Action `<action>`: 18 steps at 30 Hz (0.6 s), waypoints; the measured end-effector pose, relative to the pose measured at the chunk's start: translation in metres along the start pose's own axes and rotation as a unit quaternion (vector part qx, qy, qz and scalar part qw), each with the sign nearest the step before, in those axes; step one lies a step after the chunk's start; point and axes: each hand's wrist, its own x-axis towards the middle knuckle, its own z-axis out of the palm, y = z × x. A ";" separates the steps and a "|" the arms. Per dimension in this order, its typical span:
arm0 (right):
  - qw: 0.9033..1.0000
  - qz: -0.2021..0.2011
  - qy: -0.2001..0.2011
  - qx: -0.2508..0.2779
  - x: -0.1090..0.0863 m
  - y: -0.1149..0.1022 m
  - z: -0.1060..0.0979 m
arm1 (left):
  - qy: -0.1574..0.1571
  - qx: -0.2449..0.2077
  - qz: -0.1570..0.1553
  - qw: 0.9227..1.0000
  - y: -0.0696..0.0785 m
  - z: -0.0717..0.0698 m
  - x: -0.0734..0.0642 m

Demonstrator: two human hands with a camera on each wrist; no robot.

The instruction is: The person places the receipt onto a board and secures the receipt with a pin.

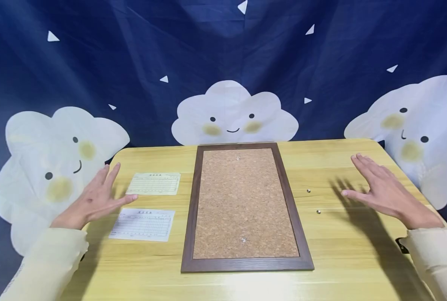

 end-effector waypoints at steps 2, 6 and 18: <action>1.000 0.002 -0.001 0.011 0.001 -0.001 0.001 | -0.004 -0.011 -0.009 1.000 -0.002 0.003 0.001; 1.000 -0.002 -0.002 0.030 0.003 -0.005 0.005 | -0.005 -0.032 -0.017 0.999 -0.006 0.008 0.004; 0.994 -0.006 -0.028 0.109 0.011 -0.031 0.025 | -0.008 -0.057 -0.016 0.998 -0.009 0.020 0.015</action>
